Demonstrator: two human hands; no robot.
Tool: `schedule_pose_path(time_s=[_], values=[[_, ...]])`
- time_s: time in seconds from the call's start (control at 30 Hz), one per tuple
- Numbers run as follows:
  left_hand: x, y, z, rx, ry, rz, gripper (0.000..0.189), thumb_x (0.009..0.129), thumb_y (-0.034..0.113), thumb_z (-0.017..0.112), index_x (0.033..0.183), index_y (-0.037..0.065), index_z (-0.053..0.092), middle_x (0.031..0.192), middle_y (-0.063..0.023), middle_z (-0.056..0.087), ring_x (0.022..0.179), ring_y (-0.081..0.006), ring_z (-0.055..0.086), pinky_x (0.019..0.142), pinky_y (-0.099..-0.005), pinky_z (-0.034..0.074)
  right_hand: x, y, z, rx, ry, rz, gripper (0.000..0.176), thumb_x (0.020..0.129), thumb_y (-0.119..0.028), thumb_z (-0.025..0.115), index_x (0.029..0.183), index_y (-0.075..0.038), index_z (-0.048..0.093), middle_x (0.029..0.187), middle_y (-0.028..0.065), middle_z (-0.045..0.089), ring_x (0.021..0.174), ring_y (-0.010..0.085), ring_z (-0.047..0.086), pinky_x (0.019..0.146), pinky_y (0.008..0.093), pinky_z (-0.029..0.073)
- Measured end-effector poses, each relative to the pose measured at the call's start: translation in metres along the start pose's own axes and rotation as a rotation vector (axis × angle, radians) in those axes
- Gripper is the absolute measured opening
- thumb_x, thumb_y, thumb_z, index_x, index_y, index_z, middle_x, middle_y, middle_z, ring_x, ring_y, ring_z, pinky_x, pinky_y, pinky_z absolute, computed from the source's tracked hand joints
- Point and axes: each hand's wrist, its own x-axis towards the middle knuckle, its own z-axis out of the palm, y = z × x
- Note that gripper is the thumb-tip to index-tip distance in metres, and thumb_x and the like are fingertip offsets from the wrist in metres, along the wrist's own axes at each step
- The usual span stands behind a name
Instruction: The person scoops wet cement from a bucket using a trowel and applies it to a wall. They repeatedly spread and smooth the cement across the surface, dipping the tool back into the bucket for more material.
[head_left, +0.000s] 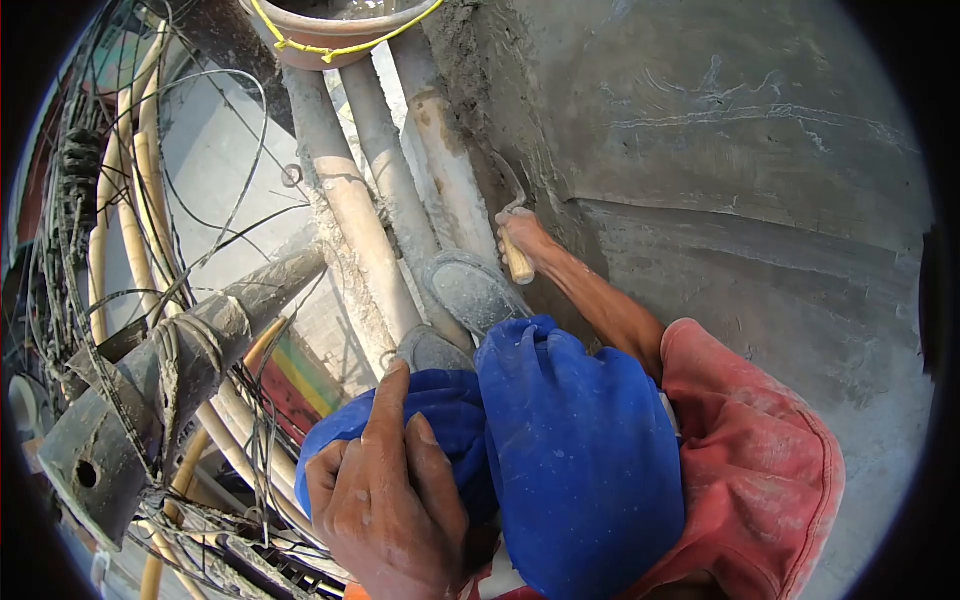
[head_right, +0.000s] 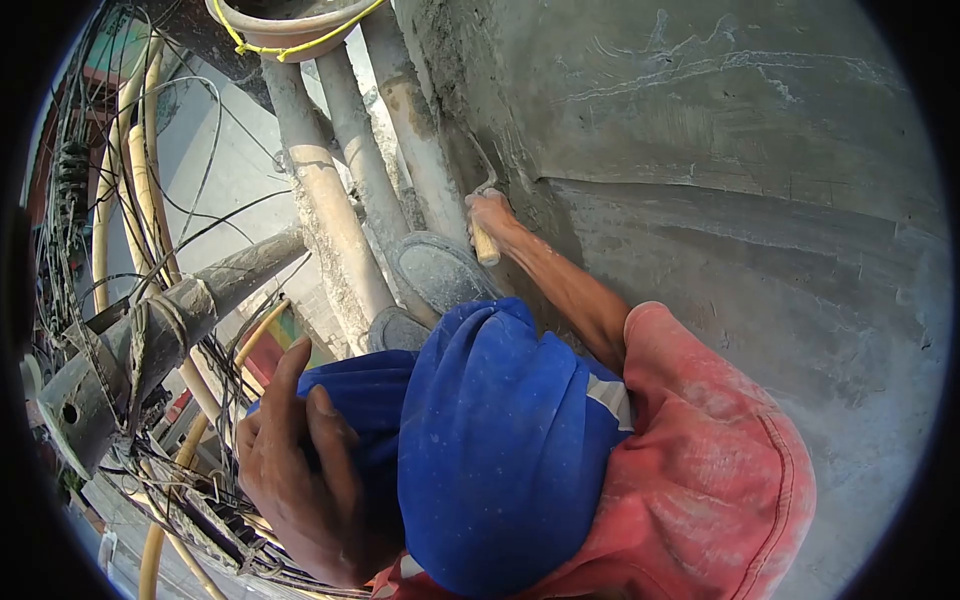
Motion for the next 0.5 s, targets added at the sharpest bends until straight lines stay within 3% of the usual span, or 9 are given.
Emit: schedule_pose_path(time_s=[0.1, 0.17, 0.27, 0.47, 0.5], values=[[0.002, -0.002, 0.001, -0.001, 0.009, 0.046, 0.029, 0.09, 0.01, 0.049, 0.115, 0.003, 0.06, 0.053, -0.0027, 0.052, 0.054, -0.0178, 0.049, 0.07, -0.0318, 0.038, 0.018, -0.006, 0.002, 0.057, 0.035, 0.05, 0.018, 0.09, -0.021, 0.054, 0.092, -0.008, 0.042, 0.074, 0.0055, 0.048, 0.049, 0.0153, 0.049, 0.037, 0.0319, 0.044], [0.003, -0.002, 0.001, -0.003, 0.0, 0.044, 0.029, 0.089, 0.01, 0.049, 0.116, 0.003, 0.06, 0.053, -0.0027, 0.052, 0.055, -0.0177, 0.05, 0.07, -0.0317, 0.038, 0.013, -0.017, 0.01, 0.034, 0.02, -0.193, 0.018, 0.09, -0.022, 0.054, 0.091, -0.008, 0.042, 0.075, 0.0052, 0.047, 0.049, 0.015, 0.049, 0.037, 0.0319, 0.043], [0.002, -0.004, 0.0, 0.004, -0.005, 0.046, 0.03, 0.089, 0.009, 0.05, 0.116, 0.002, 0.06, 0.053, -0.0028, 0.052, 0.056, -0.0174, 0.051, 0.071, -0.0316, 0.039, -0.012, -0.036, 0.013, 0.12, 0.005, -0.286, 0.018, 0.09, -0.022, 0.053, 0.091, -0.009, 0.042, 0.076, 0.0048, 0.046, 0.05, 0.0147, 0.049, 0.037, 0.0321, 0.043], [0.002, -0.003, 0.0, -0.002, -0.006, 0.054, 0.03, 0.088, 0.008, 0.05, 0.116, 0.001, 0.06, 0.053, -0.0028, 0.053, 0.056, -0.0171, 0.051, 0.071, -0.0307, 0.039, -0.001, -0.023, 0.003, -0.096, -0.014, -0.122, 0.018, 0.092, -0.023, 0.052, 0.092, -0.008, 0.043, 0.076, 0.0052, 0.046, 0.051, 0.0158, 0.05, 0.038, 0.033, 0.044], [0.002, -0.003, 0.0, 0.001, -0.004, 0.062, 0.03, 0.088, 0.008, 0.05, 0.115, 0.001, 0.06, 0.053, -0.0027, 0.053, 0.056, -0.0171, 0.051, 0.07, -0.0304, 0.039, 0.011, -0.022, 0.003, -0.061, -0.015, -0.02, 0.019, 0.092, -0.023, 0.053, 0.092, -0.006, 0.044, 0.075, 0.0056, 0.047, 0.051, 0.0163, 0.05, 0.039, 0.0335, 0.044]])
